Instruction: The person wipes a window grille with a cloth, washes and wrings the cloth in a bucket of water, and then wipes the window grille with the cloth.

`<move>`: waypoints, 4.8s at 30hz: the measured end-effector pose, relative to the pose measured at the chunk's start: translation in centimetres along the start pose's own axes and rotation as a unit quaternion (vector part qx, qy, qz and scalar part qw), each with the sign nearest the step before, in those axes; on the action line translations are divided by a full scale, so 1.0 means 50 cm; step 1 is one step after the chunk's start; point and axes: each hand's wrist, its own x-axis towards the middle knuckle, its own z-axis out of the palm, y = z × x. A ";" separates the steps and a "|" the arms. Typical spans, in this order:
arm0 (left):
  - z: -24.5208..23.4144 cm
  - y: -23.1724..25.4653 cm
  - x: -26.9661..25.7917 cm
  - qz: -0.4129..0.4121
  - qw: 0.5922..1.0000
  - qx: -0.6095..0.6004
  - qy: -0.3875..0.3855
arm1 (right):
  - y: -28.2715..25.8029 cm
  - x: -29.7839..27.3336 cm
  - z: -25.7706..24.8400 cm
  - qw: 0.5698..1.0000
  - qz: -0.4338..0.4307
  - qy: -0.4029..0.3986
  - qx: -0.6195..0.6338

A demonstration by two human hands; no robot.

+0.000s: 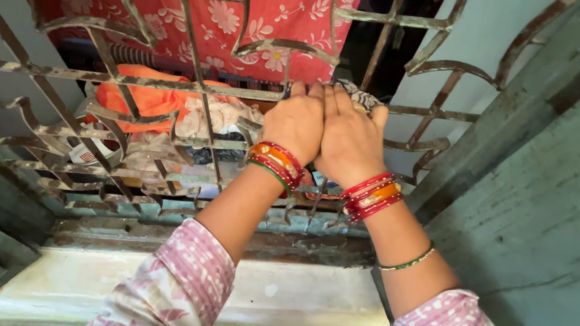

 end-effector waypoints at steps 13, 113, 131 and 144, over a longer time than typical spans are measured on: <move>-0.042 -0.005 -0.069 0.039 0.997 -0.049 0.044 | -0.006 -0.053 0.026 0.994 -0.032 0.067 0.074; -0.192 -0.081 -0.089 0.049 0.963 -0.060 0.259 | -0.124 -0.018 -0.071 0.967 -0.164 0.104 0.164; -0.185 -0.099 -0.054 0.057 0.976 0.015 0.211 | -0.135 0.076 -0.081 0.971 -0.198 0.114 0.073; -0.154 -0.064 -0.070 0.042 0.977 -0.107 0.181 | -0.099 0.027 -0.069 0.962 -0.172 0.181 -0.107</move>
